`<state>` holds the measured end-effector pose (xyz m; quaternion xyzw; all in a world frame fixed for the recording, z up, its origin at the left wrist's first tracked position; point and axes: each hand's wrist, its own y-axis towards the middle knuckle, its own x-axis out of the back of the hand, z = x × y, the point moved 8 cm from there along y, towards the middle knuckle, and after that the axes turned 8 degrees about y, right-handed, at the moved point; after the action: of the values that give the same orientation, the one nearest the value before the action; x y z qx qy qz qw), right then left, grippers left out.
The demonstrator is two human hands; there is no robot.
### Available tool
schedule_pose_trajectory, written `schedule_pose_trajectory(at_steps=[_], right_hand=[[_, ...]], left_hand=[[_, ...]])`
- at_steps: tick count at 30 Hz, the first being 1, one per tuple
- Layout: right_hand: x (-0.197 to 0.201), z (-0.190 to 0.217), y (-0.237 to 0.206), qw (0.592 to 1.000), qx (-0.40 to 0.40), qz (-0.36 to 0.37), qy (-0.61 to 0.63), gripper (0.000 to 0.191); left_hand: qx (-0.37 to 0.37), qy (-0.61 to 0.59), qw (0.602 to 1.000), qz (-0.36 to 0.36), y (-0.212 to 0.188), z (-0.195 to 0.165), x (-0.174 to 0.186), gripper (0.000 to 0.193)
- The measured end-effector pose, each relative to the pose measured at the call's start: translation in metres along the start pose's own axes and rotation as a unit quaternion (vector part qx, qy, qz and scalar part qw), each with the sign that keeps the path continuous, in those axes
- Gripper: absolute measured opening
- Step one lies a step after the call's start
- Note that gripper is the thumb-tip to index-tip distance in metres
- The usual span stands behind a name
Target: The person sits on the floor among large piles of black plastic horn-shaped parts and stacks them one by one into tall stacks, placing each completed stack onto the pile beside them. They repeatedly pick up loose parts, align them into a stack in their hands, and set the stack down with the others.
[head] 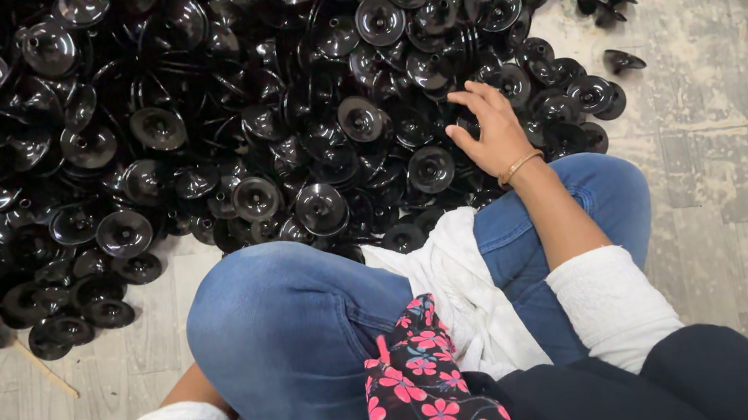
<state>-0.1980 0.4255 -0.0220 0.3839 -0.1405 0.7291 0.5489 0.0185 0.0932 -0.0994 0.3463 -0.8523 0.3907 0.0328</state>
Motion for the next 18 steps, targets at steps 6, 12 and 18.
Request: schedule_pose_trajectory(at_steps=[6, 12, 18], right_hand=[[0.005, 0.001, 0.000, 1.000, -0.001, -0.026, 0.010, 0.047], [0.013, 0.001, 0.005, 0.992, 0.009, -0.120, 0.026, 0.045], [0.007, 0.017, 0.011, 0.986, 0.063, -0.155, -0.022, 0.055]], left_hand=[[-0.001, 0.061, 0.998, 0.020, 0.007, -0.007, 0.021, 0.014], [-0.016, 0.123, 0.943, -0.309, -0.035, -0.068, 0.214, 0.013], [-0.283, -0.293, 0.851, -0.332, 0.046, -0.196, 0.209, 0.015]])
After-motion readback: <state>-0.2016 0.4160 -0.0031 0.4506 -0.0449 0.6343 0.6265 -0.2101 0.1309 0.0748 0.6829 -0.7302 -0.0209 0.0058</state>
